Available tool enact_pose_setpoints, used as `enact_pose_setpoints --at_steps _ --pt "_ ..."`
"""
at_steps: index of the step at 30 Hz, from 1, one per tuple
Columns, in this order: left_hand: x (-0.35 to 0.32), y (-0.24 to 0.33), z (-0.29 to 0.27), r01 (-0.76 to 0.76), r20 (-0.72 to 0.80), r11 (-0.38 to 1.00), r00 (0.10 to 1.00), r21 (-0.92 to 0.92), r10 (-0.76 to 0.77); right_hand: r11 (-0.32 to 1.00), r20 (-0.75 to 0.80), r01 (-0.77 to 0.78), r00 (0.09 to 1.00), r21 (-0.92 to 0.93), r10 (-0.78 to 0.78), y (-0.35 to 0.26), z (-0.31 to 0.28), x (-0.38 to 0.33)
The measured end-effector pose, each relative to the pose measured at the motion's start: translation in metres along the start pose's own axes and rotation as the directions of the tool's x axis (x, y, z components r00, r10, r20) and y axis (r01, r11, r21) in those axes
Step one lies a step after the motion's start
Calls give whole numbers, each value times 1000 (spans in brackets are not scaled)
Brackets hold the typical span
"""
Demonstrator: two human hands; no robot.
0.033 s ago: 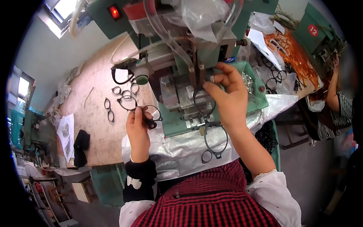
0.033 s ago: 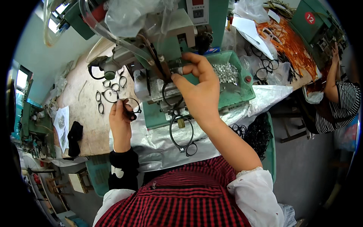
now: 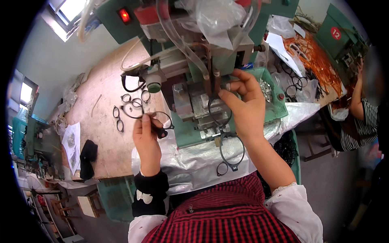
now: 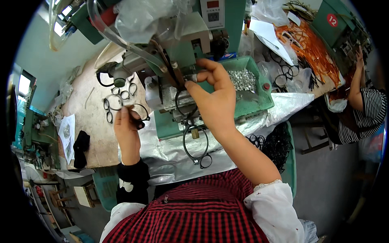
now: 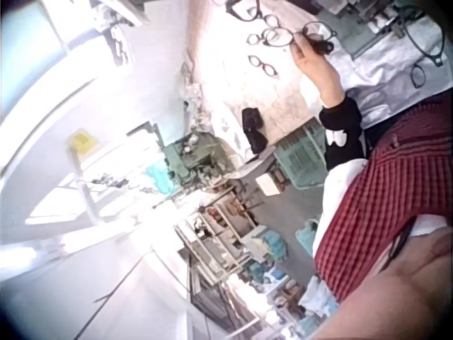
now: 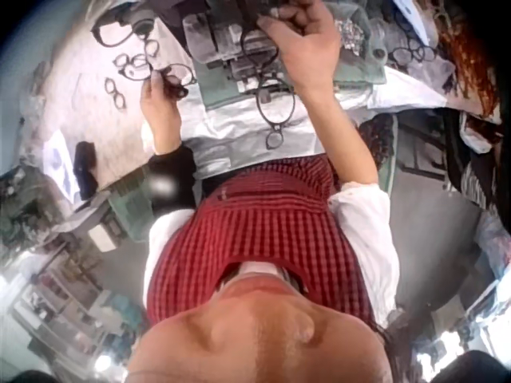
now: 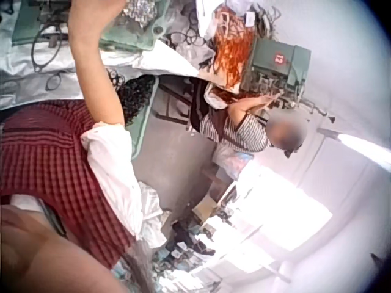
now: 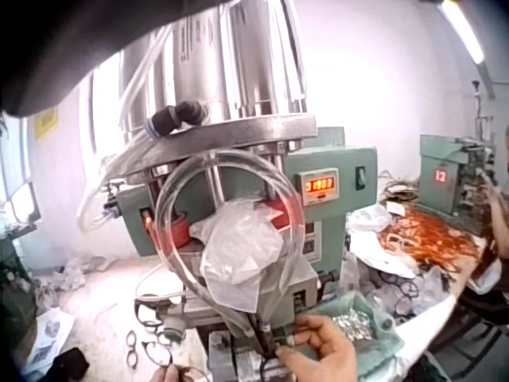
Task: The person repeatedly picks up black eyeglass frames and small metal components, places them into a green press machine, and operates the lever to attach the parts. Finished frames are placed on the table. The person briefly handles a white paper document near the end.
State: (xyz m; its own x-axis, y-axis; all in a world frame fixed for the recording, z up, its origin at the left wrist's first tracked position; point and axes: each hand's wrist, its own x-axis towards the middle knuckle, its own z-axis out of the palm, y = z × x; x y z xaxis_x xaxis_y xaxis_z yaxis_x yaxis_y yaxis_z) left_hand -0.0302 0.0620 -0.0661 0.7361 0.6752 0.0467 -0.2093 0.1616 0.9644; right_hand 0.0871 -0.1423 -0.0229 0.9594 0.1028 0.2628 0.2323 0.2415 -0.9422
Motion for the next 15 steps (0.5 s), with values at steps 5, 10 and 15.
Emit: enact_pose_setpoints --at_steps 5,10,15 --pt "-5 104 58 -789 387 613 580 47 717 956 111 -173 982 235 150 -17 5 5" --pt "7 121 88 -717 280 673 694 183 663 942 147 -207 974 265 172 -27 11 -4" --pt "-57 118 86 346 748 909 532 235 -396 997 284 -70 957 11 64 -48 -12 -11"
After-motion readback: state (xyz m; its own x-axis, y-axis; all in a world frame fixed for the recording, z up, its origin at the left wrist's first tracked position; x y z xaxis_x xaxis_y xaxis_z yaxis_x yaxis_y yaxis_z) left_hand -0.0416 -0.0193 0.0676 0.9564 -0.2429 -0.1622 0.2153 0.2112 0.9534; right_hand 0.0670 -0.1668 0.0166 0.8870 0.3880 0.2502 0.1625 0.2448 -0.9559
